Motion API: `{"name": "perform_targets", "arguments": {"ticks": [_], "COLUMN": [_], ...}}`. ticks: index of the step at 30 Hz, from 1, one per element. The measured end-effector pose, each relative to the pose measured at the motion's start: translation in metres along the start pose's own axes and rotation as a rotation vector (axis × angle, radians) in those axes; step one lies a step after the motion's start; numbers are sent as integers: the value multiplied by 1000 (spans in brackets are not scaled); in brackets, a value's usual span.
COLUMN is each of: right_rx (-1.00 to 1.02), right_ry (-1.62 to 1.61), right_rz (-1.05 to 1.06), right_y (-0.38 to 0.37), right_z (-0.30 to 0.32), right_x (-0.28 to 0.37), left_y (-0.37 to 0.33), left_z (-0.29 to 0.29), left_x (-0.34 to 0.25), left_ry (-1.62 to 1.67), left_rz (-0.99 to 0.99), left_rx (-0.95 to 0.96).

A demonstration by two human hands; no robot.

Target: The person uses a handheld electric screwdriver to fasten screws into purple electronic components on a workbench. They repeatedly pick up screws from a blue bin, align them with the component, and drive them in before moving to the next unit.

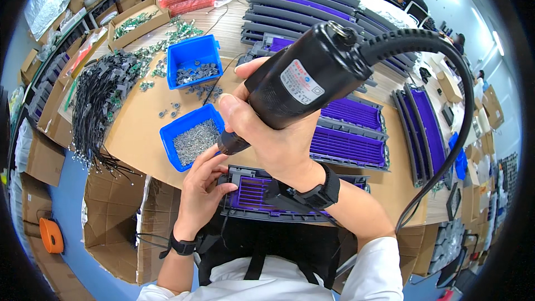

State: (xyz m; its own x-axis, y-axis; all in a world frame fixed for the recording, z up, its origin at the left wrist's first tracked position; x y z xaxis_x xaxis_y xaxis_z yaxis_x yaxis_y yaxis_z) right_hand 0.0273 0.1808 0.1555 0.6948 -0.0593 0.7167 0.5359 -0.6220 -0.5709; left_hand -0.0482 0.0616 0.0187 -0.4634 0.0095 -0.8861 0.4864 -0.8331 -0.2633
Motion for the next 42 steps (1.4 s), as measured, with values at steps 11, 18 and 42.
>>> {"name": "perform_targets", "arguments": {"ticks": [11,18,42], "right_rx": [146,214,342], "right_ry": [5,168,357], "right_rz": [-14,-128,-96], "right_y": [19,24,29], "right_z": [5,-6,-13], "right_x": [25,26,16], "left_y": [-1,-1,0], "left_z": [0,-2,2], "left_x": [3,5,-2], "left_ry": [24,65,10], "left_rz": [17,65,45], "left_rx": [-22,-23,-24]}}
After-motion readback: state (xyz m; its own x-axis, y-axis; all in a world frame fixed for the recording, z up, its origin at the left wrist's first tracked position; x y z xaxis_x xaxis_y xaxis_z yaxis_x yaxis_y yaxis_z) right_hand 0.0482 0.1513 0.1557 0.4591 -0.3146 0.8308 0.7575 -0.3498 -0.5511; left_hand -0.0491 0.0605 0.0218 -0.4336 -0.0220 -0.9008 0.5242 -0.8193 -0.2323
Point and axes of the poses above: each hand's wrist, its own y-axis away from the middle knuckle, its own z-axis out of the back of the hand, x = y × z, the point moved 9 cm from there along -y, towards the middle knuckle, and after that the axes turned 12 degrees about -y, right-handed, at the moved point
